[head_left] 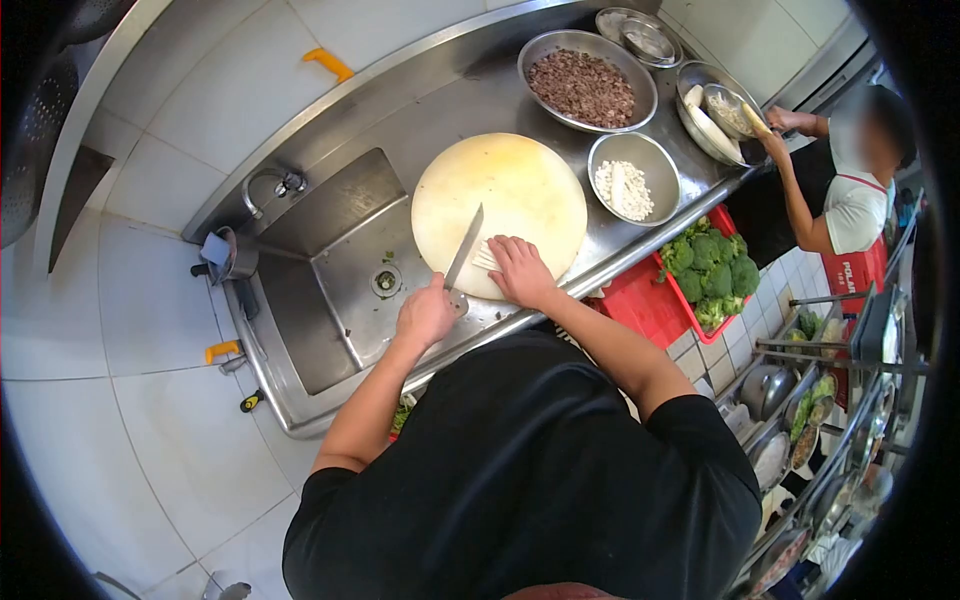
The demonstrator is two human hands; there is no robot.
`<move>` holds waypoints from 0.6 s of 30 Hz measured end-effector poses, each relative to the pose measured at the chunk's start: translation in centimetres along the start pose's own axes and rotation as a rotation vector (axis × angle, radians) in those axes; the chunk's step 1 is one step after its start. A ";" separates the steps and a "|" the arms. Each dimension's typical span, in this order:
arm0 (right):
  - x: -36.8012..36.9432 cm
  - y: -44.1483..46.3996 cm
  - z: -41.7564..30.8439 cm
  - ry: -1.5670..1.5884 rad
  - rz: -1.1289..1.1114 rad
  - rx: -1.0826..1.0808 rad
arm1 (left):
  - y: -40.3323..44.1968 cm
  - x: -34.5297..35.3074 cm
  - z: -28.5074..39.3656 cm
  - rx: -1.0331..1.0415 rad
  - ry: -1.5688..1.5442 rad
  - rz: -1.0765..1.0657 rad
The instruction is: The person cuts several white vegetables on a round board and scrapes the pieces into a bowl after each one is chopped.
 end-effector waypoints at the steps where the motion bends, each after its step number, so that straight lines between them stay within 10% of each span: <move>1: -0.1 -0.2 -0.2 -0.032 0.022 -0.020 | 0.0 0.0 -0.3 -0.013 0.005 0.005; 18: 1.2 -0.4 0.0 -0.031 -0.021 0.028 | -1.1 1.3 1.5 -0.022 -0.048 -0.042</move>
Point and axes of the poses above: each hand's wrist, its own y-axis towards the middle knuckle, its own x-axis out of the palm, z = x × y, the point moved 10 cm from there along y, towards the middle knuckle, and after that the axes turned 3 degrees about z, right-handed, at the moved point
